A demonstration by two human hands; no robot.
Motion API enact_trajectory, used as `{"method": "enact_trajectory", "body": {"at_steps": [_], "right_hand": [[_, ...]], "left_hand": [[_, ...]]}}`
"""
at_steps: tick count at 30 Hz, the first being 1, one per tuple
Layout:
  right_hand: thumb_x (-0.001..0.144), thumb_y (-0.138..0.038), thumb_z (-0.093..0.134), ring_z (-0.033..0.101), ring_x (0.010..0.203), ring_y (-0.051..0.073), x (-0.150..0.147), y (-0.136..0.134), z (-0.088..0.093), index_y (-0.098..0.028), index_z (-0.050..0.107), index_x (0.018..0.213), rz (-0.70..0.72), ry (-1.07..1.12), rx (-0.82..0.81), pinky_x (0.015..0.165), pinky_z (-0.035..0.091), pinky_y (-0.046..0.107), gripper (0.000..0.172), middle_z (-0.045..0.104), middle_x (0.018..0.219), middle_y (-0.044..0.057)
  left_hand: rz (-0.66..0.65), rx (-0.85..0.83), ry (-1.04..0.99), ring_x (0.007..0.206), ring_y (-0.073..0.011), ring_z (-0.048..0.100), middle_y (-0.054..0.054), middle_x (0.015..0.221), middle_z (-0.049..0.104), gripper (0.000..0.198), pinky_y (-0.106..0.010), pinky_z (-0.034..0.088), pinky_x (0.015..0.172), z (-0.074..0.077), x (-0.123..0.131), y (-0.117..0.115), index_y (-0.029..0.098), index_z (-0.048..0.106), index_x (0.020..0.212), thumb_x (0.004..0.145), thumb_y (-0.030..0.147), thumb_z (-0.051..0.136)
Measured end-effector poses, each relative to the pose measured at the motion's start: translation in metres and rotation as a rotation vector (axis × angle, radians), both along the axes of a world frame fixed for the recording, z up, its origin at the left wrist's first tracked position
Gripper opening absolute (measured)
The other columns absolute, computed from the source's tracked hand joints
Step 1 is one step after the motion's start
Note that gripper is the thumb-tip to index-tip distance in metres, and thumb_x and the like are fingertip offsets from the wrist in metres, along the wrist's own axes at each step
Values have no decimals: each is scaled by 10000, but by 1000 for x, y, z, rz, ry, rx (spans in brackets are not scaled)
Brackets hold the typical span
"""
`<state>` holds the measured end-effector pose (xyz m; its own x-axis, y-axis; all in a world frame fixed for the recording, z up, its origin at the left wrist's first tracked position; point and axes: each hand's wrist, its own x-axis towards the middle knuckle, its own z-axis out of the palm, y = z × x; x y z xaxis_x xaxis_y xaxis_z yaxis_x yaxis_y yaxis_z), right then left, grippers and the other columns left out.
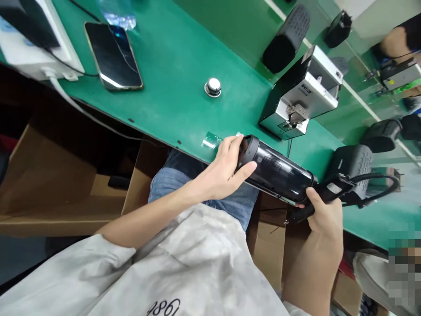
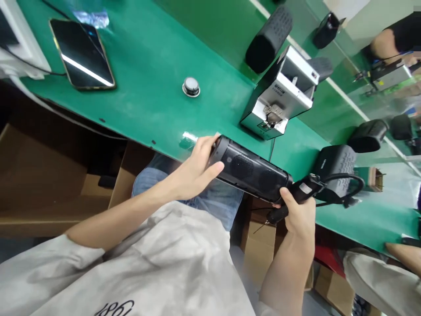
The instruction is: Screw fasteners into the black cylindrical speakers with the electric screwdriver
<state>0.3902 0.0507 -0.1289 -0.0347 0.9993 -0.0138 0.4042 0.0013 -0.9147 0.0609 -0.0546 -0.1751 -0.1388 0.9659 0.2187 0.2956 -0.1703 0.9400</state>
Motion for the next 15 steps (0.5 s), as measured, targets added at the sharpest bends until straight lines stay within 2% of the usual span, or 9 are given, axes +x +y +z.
{"method": "enact_trajectory", "body": {"at_steps": [2,3,6,9,11,13,15], "right_hand": [[668,-591,1081,530,491,108,-2,-3,1,-131,656,930,-26,20,31,478,537,282,678,618,715,-11],[637,-576,1093,534,488,117,-3,-4,1,-129,689,994,-40,23,51,482,541,294,701,629,721,-6],[656,-483,1094,602,554,141,-4,-10,-3,-121,754,1205,-61,4,83,547,591,301,740,661,747,12],[667,-446,1080,645,586,161,-3,-16,-10,-120,777,1271,-40,-24,64,556,616,308,750,708,813,46],[687,-438,1069,658,609,156,-2,-19,-11,-141,771,1350,-5,-34,54,575,631,310,785,763,944,81],[716,-438,1058,681,669,153,-1,-19,-11,-190,727,1489,39,-39,52,650,671,334,876,793,1189,129],[703,-446,1068,765,876,211,0,-16,-9,-241,666,1596,81,-37,66,857,728,404,1000,721,1466,159]], "left_hand": [[-20,136,-13,1705,-422,324,-272,1743,301,846,-678,336,1419,-9,0,6,160,217,1774,1120,557,579],[-32,197,-10,1703,-419,322,-251,1748,290,888,-670,355,1413,-13,-3,8,198,212,1776,1065,480,664],[-91,292,38,1687,-431,329,-205,1755,304,1111,-673,387,1396,-20,-14,15,279,189,1794,865,285,800],[-152,301,123,1690,-443,326,-192,1776,322,1226,-712,362,1397,-18,-26,16,318,135,1818,802,214,812],[-180,300,170,1678,-441,345,-198,1755,347,1220,-724,359,1393,-15,-31,15,318,151,1815,802,207,823],[-207,299,191,1664,-440,363,-206,1717,369,1170,-723,372,1383,-12,-34,14,309,199,1791,816,224,841],[-233,302,178,1641,-443,393,-212,1678,393,1114,-718,398,1363,-11,-35,16,302,258,1747,833,295,895]]}}
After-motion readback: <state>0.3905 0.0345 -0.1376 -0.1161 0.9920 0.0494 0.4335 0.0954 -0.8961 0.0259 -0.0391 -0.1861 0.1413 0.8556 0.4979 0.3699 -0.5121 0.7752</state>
